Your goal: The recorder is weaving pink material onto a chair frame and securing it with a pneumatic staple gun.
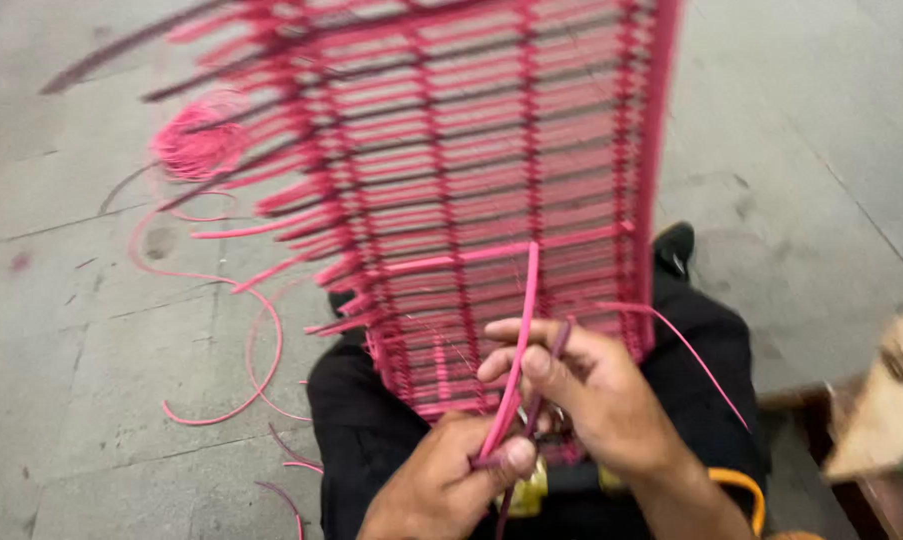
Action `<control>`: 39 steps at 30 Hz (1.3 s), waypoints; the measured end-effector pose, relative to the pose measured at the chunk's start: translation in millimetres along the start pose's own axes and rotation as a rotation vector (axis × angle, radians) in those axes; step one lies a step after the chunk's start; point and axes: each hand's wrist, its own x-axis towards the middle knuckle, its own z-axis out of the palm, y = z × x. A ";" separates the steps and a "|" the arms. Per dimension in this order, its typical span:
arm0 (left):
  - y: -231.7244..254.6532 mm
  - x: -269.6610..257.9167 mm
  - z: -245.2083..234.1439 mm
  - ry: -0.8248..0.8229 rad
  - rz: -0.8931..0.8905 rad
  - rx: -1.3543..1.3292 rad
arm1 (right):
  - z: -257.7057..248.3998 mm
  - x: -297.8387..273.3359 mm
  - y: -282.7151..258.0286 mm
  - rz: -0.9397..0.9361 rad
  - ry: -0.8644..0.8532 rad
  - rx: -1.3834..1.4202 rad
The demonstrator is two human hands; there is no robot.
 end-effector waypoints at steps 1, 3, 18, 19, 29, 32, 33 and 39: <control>1.7 2.4 2.9 -0.016 -0.001 -0.004 | -9.8 -3.6 4.6 0.001 0.017 0.002; 4.2 8.1 6.1 -0.031 -0.085 -0.096 | -28.6 -6.0 12.9 0.001 0.007 0.222; 21.9 -28.9 -59.7 0.241 -0.182 0.201 | -97.2 25.0 40.3 -0.142 0.224 0.645; 20.5 -36.4 -68.1 0.246 -0.183 0.194 | -109.2 28.8 58.4 -0.136 0.222 0.639; 26.9 -22.7 -81.8 0.321 -0.247 0.322 | -151.4 34.7 146.8 0.266 0.575 -0.040; 38.7 1.8 -72.9 0.157 -0.173 0.378 | -148.1 33.7 120.2 0.349 0.463 -0.681; 42.2 9.5 -69.2 0.094 -0.141 0.447 | -145.1 32.4 107.7 0.343 0.417 -0.992; 22.4 40.6 -57.4 0.080 -0.029 0.319 | -149.0 26.1 107.1 0.435 0.329 -1.060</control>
